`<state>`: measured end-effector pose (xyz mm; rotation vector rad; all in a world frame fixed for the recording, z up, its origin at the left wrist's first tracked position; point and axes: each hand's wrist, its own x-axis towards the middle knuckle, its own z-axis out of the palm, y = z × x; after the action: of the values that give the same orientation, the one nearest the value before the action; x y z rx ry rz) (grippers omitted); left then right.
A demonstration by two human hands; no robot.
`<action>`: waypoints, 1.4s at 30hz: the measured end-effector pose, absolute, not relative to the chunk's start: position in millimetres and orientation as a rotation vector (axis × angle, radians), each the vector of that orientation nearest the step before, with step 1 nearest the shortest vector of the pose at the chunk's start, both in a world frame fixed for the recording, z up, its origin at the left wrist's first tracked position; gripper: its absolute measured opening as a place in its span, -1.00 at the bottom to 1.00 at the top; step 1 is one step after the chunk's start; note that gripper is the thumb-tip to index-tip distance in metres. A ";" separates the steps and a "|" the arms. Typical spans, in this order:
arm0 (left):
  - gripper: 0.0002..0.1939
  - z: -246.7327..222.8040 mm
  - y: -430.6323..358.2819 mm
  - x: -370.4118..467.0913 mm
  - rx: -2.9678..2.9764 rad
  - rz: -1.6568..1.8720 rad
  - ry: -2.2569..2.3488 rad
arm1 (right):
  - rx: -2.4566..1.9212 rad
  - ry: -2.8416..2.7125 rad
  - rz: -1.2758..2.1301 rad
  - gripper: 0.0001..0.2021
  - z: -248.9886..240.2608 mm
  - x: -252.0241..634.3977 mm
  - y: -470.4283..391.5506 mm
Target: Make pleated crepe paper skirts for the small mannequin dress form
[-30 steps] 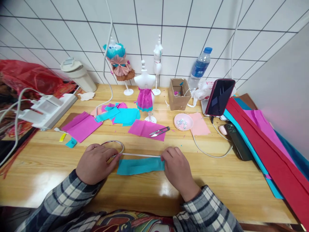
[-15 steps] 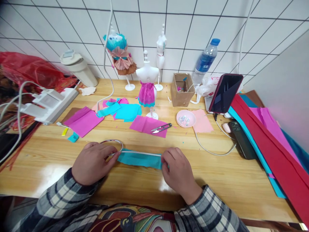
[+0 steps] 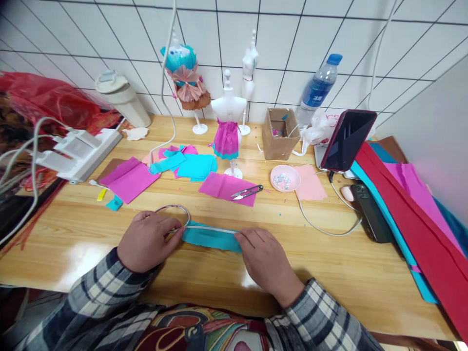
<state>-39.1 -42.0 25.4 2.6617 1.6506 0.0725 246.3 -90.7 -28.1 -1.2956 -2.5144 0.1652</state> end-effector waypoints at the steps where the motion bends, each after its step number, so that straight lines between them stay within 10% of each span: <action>1: -0.71 25.2 -41.9 -39.0 2.661 0.074 1.653 | -1.303 -2.528 0.162 -0.68 -27.8 246.4 -90.8; 42: -0.71 18.1 -36.2 -35.5 2.661 0.022 1.689 | -1.311 -2.736 -0.035 -0.67 -11.6 217.9 -67.1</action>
<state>-35.5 -36.2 18.1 2.6612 1.6890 0.0223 217.9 -67.1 -11.6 -1.3111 -2.7360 -0.0352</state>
